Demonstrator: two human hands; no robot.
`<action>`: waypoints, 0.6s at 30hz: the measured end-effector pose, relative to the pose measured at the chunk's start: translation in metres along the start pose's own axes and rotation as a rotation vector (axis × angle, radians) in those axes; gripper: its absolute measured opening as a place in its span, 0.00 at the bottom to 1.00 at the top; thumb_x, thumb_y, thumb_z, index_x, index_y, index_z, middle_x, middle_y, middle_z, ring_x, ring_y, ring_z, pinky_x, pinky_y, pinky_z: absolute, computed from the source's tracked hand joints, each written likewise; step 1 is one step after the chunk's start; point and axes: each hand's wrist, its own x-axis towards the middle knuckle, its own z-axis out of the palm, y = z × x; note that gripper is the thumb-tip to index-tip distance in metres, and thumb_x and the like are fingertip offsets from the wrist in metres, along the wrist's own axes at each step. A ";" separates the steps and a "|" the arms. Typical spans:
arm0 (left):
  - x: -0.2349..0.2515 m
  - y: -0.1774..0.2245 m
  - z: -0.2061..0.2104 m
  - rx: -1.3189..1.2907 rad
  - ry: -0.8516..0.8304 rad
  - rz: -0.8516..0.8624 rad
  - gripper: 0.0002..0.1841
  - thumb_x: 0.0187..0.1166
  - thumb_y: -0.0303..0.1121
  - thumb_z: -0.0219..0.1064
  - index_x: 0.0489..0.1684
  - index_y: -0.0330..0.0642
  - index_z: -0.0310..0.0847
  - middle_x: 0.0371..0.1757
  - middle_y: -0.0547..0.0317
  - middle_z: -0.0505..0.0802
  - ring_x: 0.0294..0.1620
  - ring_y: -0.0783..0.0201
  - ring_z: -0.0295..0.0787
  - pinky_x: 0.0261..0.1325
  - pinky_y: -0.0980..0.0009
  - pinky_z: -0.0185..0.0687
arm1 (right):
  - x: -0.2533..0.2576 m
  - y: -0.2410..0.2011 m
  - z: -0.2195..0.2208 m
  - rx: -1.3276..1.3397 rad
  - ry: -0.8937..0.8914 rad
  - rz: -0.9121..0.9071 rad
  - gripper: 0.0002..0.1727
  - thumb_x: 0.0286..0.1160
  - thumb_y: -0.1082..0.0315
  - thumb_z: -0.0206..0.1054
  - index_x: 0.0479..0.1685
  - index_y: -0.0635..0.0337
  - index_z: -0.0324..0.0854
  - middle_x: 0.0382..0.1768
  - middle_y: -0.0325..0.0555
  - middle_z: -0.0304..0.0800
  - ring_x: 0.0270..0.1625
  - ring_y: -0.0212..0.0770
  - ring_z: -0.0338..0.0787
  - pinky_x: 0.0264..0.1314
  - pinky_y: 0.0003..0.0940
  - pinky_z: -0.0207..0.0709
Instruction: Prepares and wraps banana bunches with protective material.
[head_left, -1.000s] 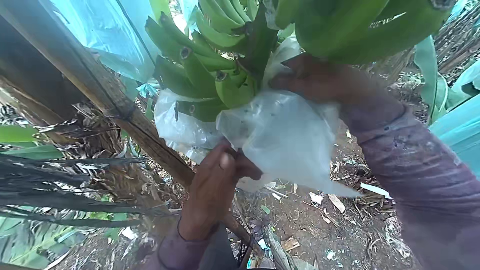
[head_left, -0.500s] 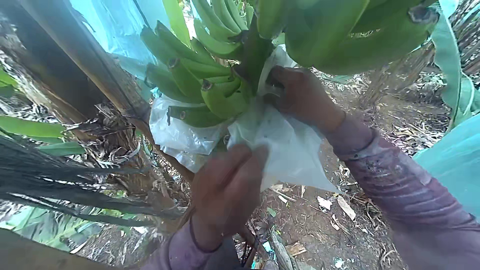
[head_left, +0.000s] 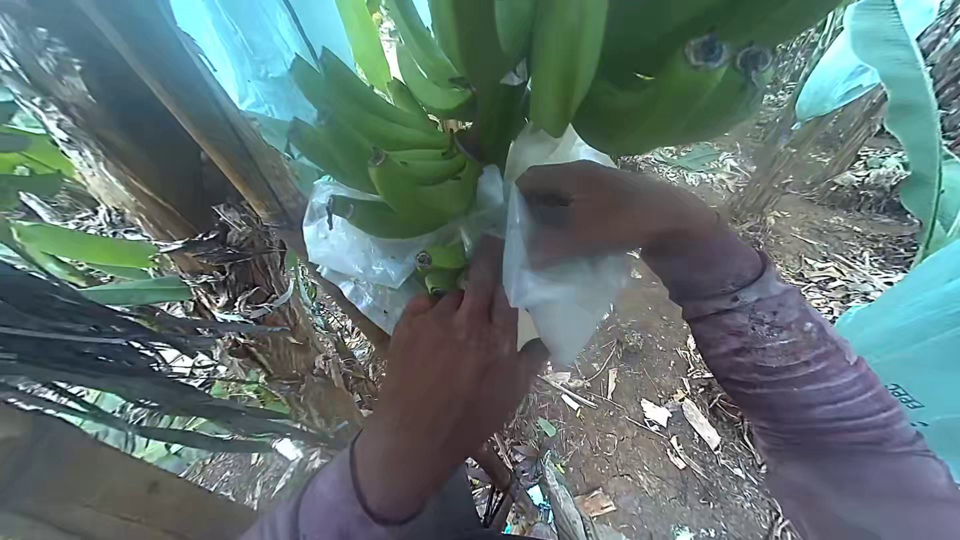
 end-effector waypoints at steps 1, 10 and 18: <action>0.001 0.003 0.001 -0.049 -0.023 0.007 0.34 0.77 0.70 0.58 0.44 0.44 0.88 0.55 0.45 0.90 0.34 0.50 0.89 0.31 0.52 0.80 | 0.003 -0.003 0.000 -0.062 0.001 0.002 0.14 0.73 0.60 0.77 0.52 0.54 0.86 0.41 0.41 0.91 0.40 0.34 0.90 0.44 0.30 0.84; -0.046 0.064 0.039 -0.839 -0.040 0.241 0.24 0.81 0.55 0.65 0.64 0.49 0.86 0.66 0.49 0.91 0.57 0.55 0.92 0.55 0.58 0.88 | 0.062 0.017 0.012 -0.315 0.186 0.095 0.21 0.67 0.59 0.75 0.53 0.67 0.84 0.46 0.58 0.90 0.52 0.50 0.90 0.54 0.52 0.82; -0.147 0.085 0.114 -1.086 -0.469 0.199 0.17 0.79 0.47 0.72 0.55 0.45 0.91 0.57 0.53 0.94 0.53 0.60 0.94 0.55 0.58 0.92 | -0.030 0.041 -0.023 -0.019 0.750 -0.156 0.14 0.82 0.63 0.65 0.55 0.64 0.84 0.52 0.39 0.93 0.56 0.29 0.91 0.65 0.32 0.87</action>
